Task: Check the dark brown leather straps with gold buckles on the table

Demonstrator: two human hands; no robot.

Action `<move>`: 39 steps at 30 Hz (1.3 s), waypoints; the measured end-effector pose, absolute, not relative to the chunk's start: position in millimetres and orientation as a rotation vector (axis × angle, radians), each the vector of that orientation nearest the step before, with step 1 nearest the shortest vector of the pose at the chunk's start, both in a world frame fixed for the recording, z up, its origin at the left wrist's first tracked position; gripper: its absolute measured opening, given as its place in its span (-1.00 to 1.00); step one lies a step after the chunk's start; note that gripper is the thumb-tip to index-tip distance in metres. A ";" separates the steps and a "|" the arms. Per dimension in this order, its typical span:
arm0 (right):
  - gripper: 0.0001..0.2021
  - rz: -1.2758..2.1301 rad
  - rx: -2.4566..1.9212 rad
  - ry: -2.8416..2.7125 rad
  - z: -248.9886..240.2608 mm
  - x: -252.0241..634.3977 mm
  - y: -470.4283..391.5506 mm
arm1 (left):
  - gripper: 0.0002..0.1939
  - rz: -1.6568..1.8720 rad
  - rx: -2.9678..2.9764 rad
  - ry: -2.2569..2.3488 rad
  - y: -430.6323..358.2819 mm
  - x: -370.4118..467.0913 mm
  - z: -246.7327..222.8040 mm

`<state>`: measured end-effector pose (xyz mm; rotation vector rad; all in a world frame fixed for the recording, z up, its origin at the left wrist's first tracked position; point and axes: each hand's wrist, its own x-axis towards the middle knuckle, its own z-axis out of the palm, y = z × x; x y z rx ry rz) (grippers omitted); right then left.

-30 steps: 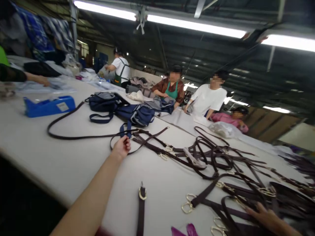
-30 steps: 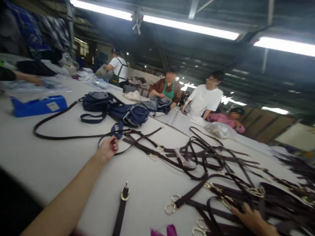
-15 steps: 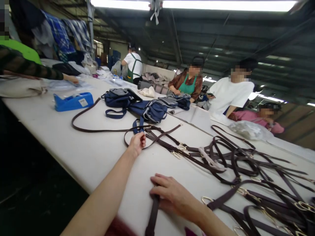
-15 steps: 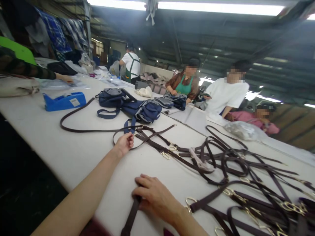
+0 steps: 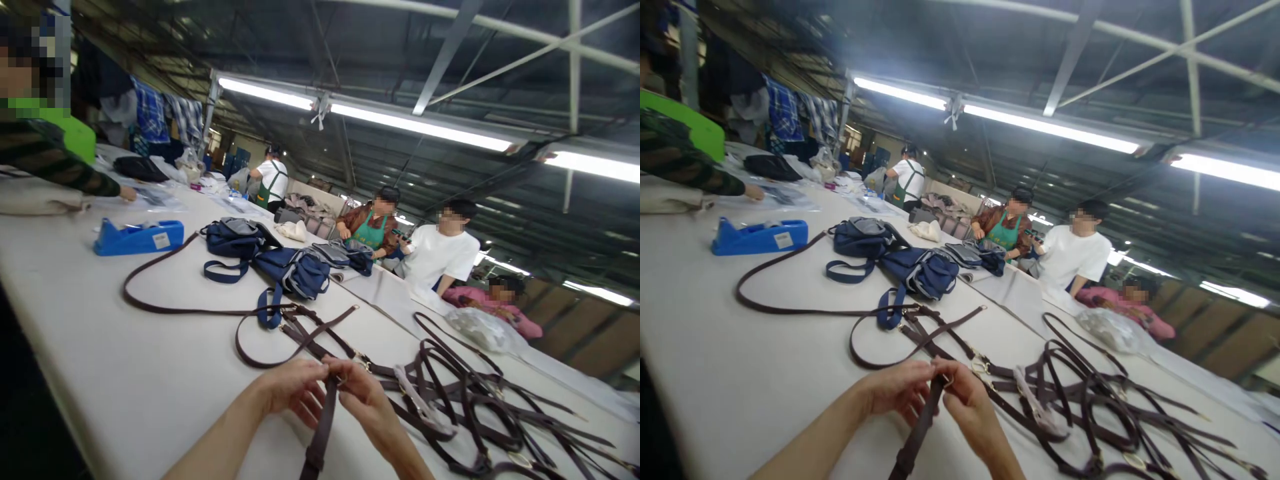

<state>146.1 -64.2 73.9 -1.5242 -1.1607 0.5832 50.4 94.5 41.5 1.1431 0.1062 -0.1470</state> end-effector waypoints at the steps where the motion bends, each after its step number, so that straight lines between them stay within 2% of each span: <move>1: -0.69 0.561 -1.508 -1.123 74.3 146.2 -60.2 | -0.42 -0.194 1.101 0.045 92.9 49.9 42.2; 4: -0.72 0.420 -1.549 -1.067 63.8 143.8 -46.5 | -0.41 -0.169 0.993 -0.019 88.0 52.7 42.8; 11: -0.59 0.207 -1.801 -0.877 24.3 173.4 -25.2 | -0.72 -0.114 1.222 0.174 91.5 59.9 39.9; 19: -0.56 0.175 -2.058 -1.066 8.2 184.7 -0.9 | -0.73 0.519 0.551 0.447 145.9 49.2 57.1; 27: -0.74 -0.374 -2.367 -1.417 1.1 170.4 23.5 | -0.68 0.668 0.414 0.416 187.5 23.8 59.8; 32: -0.81 -0.800 -2.373 -1.457 -7.6 180.7 -14.2 | -0.66 0.510 0.491 0.285 185.6 14.5 65.5; 36: -0.81 -0.984 -2.270 -1.547 -17.8 178.8 -37.8 | -0.69 0.134 0.924 -0.063 153.4 19.1 63.4; 39: -0.80 -1.036 -2.196 -1.634 -19.2 173.4 -46.2 | -0.62 -0.156 1.135 -0.076 131.5 25.9 56.7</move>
